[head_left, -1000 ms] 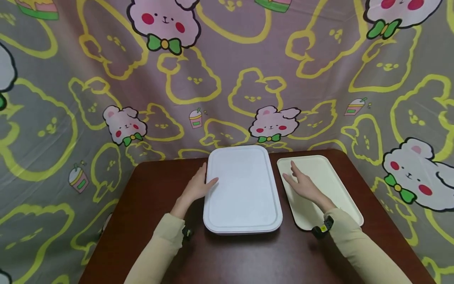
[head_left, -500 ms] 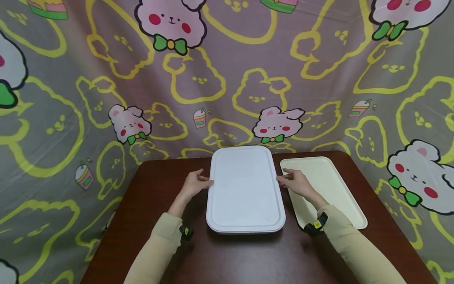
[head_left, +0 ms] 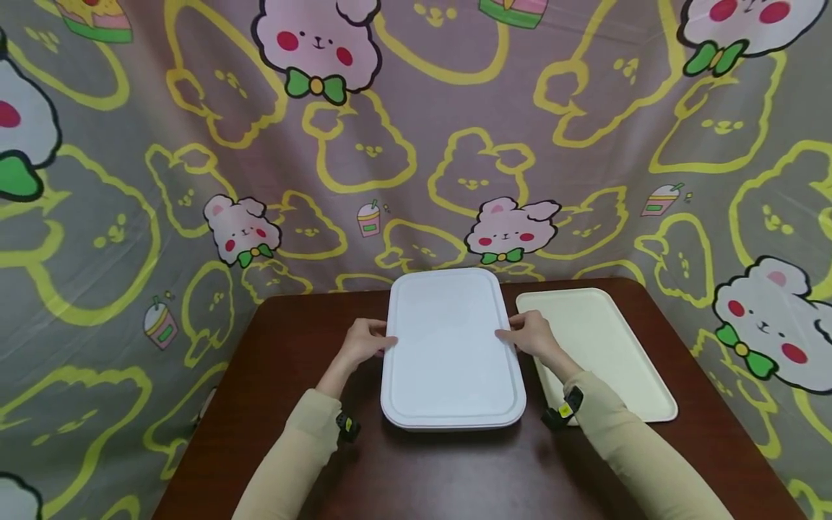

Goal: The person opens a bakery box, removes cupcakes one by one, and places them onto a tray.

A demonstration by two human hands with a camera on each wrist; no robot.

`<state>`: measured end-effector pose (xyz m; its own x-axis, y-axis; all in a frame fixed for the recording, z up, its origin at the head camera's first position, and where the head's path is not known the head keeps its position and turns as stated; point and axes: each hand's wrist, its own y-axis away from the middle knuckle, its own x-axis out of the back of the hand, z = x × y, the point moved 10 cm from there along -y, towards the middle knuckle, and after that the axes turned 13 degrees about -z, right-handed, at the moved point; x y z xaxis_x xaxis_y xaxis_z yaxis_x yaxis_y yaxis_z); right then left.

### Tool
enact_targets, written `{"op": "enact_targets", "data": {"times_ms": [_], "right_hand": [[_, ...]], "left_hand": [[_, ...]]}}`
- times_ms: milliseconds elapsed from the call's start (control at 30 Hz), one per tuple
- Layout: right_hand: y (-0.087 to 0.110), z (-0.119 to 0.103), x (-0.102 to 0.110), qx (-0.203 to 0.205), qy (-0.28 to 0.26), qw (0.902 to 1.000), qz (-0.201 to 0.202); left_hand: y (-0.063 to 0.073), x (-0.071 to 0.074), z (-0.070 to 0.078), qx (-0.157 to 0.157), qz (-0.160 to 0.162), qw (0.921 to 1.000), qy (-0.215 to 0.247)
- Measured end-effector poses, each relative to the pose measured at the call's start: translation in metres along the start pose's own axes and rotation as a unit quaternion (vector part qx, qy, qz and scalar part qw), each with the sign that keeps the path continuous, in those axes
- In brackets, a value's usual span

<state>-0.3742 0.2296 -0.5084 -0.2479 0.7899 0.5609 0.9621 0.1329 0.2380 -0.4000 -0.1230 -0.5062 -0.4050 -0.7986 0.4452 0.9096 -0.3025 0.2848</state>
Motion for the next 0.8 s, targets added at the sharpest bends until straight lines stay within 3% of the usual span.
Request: {"op": "enact_targets", "data": {"times_ms": [133,300,433,633,800], "right_hand": [[0.004,-0.005,0.003,0.002,-0.002,0.9996,0.029],[0.007,-0.014,0.008,0.004,-0.046,0.9981,0.040],[0.005,-0.012,0.005,0.005,-0.109,0.9940,-0.007],[0.001,-0.007,0.000,0.015,-0.178,0.9804,-0.084],[0.000,-0.008,-0.008,0.024,-0.219,0.9672,-0.127]], "left_hand": [[0.001,0.000,0.000,0.004,0.005,1.0000,0.006],[0.002,0.003,-0.005,0.010,0.006,0.9992,0.037],[0.001,0.004,-0.012,0.003,-0.009,0.9970,0.077],[0.001,0.009,-0.021,-0.009,-0.026,0.9899,0.139],[0.005,0.014,-0.033,-0.004,-0.047,0.9769,0.209]]}}
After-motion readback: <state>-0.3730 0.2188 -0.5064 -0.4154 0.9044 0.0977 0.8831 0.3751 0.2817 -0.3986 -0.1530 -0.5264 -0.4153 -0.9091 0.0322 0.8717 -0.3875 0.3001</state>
